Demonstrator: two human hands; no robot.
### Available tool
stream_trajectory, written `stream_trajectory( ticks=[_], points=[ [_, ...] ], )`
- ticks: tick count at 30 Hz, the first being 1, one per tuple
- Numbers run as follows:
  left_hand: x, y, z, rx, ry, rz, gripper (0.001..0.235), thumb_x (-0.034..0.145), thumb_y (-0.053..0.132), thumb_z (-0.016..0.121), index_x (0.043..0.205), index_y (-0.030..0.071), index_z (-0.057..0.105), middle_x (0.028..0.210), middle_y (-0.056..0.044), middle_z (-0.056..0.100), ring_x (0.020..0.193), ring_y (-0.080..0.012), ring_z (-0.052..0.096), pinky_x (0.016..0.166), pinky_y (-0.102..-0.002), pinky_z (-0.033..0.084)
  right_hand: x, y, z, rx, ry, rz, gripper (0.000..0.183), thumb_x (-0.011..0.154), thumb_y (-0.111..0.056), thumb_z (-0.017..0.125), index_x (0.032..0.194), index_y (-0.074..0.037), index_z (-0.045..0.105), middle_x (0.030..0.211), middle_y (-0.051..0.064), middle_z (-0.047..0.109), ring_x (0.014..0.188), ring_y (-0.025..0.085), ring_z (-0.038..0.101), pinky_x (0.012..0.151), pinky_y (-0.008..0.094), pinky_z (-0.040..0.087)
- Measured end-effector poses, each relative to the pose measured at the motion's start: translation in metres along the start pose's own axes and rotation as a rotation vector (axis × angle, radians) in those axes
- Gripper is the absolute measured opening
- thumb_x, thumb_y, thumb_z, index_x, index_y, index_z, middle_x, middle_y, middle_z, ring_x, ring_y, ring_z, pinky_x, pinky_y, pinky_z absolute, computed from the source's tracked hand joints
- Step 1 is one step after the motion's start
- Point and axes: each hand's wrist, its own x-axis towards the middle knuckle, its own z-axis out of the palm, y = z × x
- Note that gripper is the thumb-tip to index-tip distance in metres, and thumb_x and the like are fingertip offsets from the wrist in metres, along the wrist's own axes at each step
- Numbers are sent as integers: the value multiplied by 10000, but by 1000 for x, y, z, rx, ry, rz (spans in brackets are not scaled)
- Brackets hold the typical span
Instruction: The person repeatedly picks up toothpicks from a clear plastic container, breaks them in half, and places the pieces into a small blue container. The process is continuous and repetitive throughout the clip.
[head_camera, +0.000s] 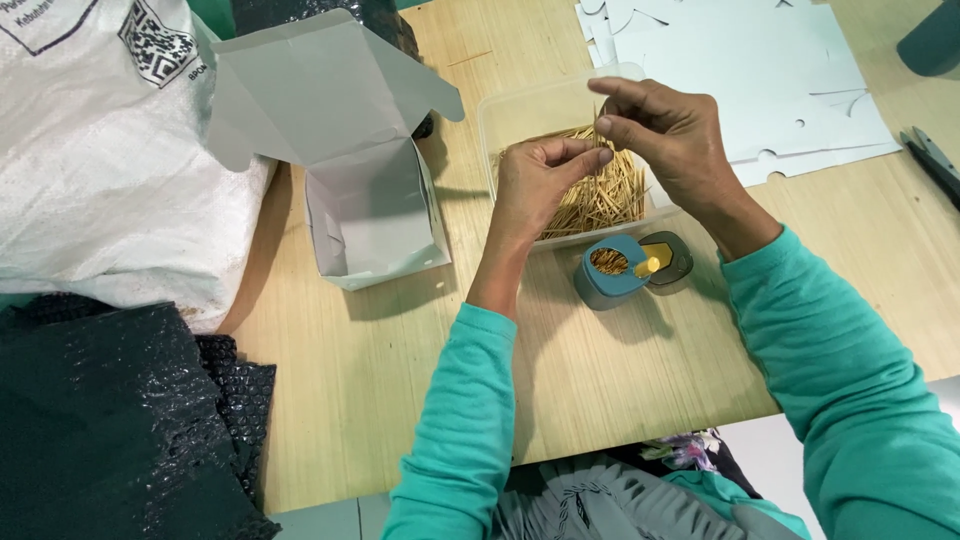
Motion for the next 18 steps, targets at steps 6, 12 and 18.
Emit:
stream_trajectory(
  ticks=[6, 12, 18],
  points=[
    [0, -3, -1, -29, -55, 32, 164, 832, 202, 820, 885, 48, 806, 801, -13, 766, 823, -77, 682, 827, -223, 569, 0, 0, -2, -32, -28, 19, 279, 1037, -63, 688, 1308, 1, 680, 1087, 104, 672, 1030, 187, 614, 881, 275, 559],
    [-3, 3, -2, 43, -28, 57, 178, 827, 192, 814, 945, 60, 823, 909, -69, 823, 888, -114, 759, 842, -221, 612, 0, 6, -2, 58, -18, 71, 148, 1000, -47, 738, 1141, -6, 722, 1021, 101, 710, 979, 187, 698, 864, 263, 620],
    [-5, 5, -3, 97, -50, 122, 137, 879, 187, 775, 901, 57, 813, 837, -24, 796, 835, -83, 717, 776, -220, 579, 2, 9, -5, -30, -26, 50, 265, 987, -69, 743, 1244, -9, 715, 1044, 122, 704, 978, 185, 648, 828, 263, 578]
  ],
)
